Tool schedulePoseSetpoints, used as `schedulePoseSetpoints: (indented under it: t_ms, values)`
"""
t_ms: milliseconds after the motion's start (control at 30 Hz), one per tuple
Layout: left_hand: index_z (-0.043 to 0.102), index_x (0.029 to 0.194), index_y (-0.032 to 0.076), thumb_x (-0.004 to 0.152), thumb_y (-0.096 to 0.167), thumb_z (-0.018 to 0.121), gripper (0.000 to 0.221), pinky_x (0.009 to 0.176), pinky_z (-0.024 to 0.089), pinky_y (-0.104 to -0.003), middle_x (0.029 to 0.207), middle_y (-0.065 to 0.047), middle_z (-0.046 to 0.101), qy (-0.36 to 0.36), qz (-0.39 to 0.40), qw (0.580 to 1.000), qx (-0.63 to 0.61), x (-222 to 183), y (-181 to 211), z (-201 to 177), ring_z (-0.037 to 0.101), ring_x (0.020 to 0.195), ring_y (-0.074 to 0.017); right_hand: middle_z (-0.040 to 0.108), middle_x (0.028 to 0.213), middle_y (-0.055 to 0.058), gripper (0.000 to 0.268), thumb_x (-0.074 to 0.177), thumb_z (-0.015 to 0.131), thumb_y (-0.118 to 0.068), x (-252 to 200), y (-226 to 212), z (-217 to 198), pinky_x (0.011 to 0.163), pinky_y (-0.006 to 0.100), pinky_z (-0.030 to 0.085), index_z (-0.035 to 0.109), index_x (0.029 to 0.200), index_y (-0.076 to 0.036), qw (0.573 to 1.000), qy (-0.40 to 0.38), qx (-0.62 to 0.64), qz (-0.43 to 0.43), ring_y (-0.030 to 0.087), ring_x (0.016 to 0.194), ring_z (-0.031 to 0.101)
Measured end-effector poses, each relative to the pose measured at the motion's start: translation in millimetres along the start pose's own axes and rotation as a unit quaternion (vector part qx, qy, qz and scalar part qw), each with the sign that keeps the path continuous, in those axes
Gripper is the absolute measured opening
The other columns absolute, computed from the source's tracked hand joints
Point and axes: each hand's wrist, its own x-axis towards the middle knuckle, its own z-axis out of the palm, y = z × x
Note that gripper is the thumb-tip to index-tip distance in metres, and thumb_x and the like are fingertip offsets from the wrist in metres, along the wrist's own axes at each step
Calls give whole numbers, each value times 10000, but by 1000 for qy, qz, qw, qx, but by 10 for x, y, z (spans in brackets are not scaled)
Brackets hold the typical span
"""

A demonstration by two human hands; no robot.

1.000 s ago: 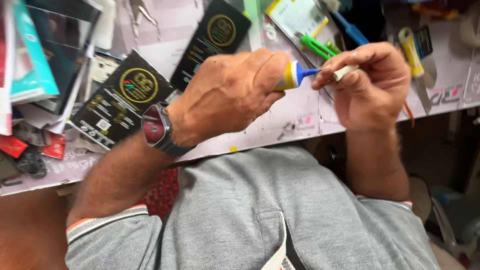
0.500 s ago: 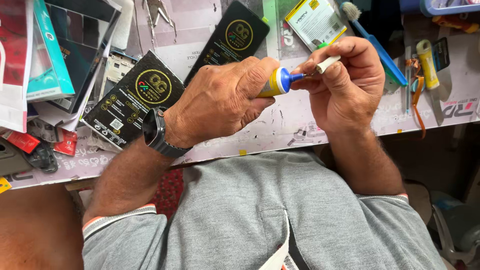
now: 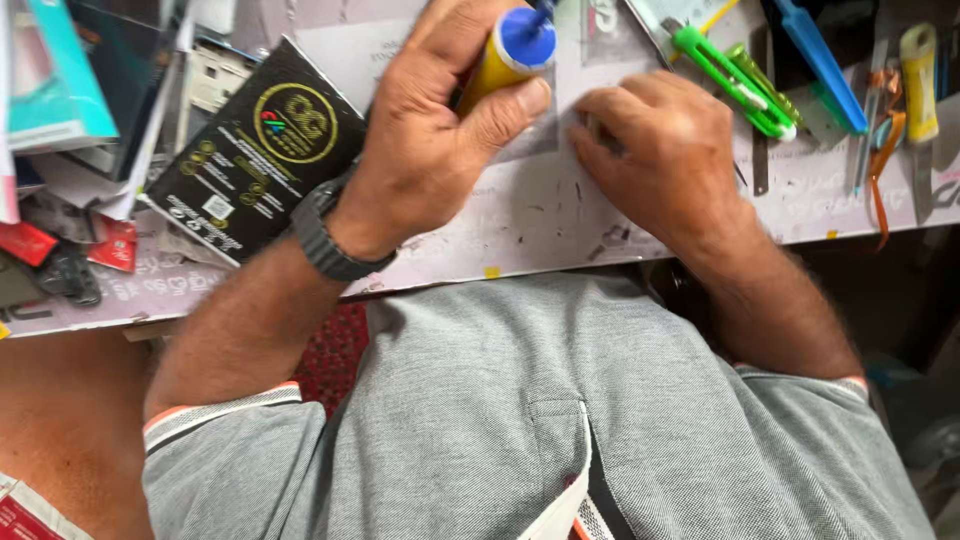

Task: The person assembles a mobile phone by hand, applying adhesive to the frame and connecting internal ribbon cables to the circuit board.

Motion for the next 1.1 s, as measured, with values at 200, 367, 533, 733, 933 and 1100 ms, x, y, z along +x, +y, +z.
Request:
schedulePoseSetpoints:
  t_ms: [200, 367, 533, 733, 933, 1100]
  values:
    - [591, 1282, 18, 994, 92, 781, 353, 817, 600, -251, 1109, -36, 586, 61, -89, 978, -176, 114, 209, 344, 650, 956, -87, 658, 887, 140, 346, 914, 793, 16, -219, 13, -76, 661, 386, 551, 603, 1200, -26, 981, 14, 166, 100, 272, 735, 654]
    - [608, 1233, 27, 1013, 160, 782, 311, 802, 593, -299, 1057, -83, 634, -4, 49, 998, 40, 259, 325, 457, 686, 910, -185, 633, 913, 173, 533, 915, 735, 93, -515, 255, 34, 628, 387, 556, 473, 1368, -6, 903, 103, 378, 177, 289, 712, 641]
    - [650, 1048, 69, 923, 22, 655, 133, 808, 530, -435, 999, -102, 602, -83, 120, 926, 348, 359, 26, 457, 656, 906, -304, 644, 933, 215, 732, 845, 682, 120, -765, 617, -218, 571, 364, 547, 336, 1482, 13, 746, 218, 591, 216, 273, 620, 636]
    - [620, 903, 101, 901, 104, 655, 35, 726, 481, -438, 909, -115, 559, -165, 190, 890, 380, 350, -347, 611, 634, 841, -291, 623, 947, 235, 694, 952, 739, 102, -924, 741, -53, 580, 353, 537, 395, 1544, -11, 758, 167, 605, 179, 288, 669, 647]
    - [609, 881, 110, 882, 61, 635, 55, 738, 432, -450, 840, -73, 575, -125, 224, 895, 364, 453, -83, 509, 609, 805, -277, 631, 886, 123, 630, 931, 723, 16, -636, 534, -16, 556, 245, 483, 452, 1498, -33, 758, 142, 617, 154, 138, 631, 593]
    - [658, 1072, 51, 888, 17, 634, 189, 796, 493, -402, 924, -80, 634, -88, 141, 969, 182, 384, 211, 83, 643, 889, -279, 631, 1119, 101, 611, 942, 668, -10, -456, 441, -2, 853, 243, 511, 433, 1504, -59, 799, 77, 585, 119, 101, 937, 586]
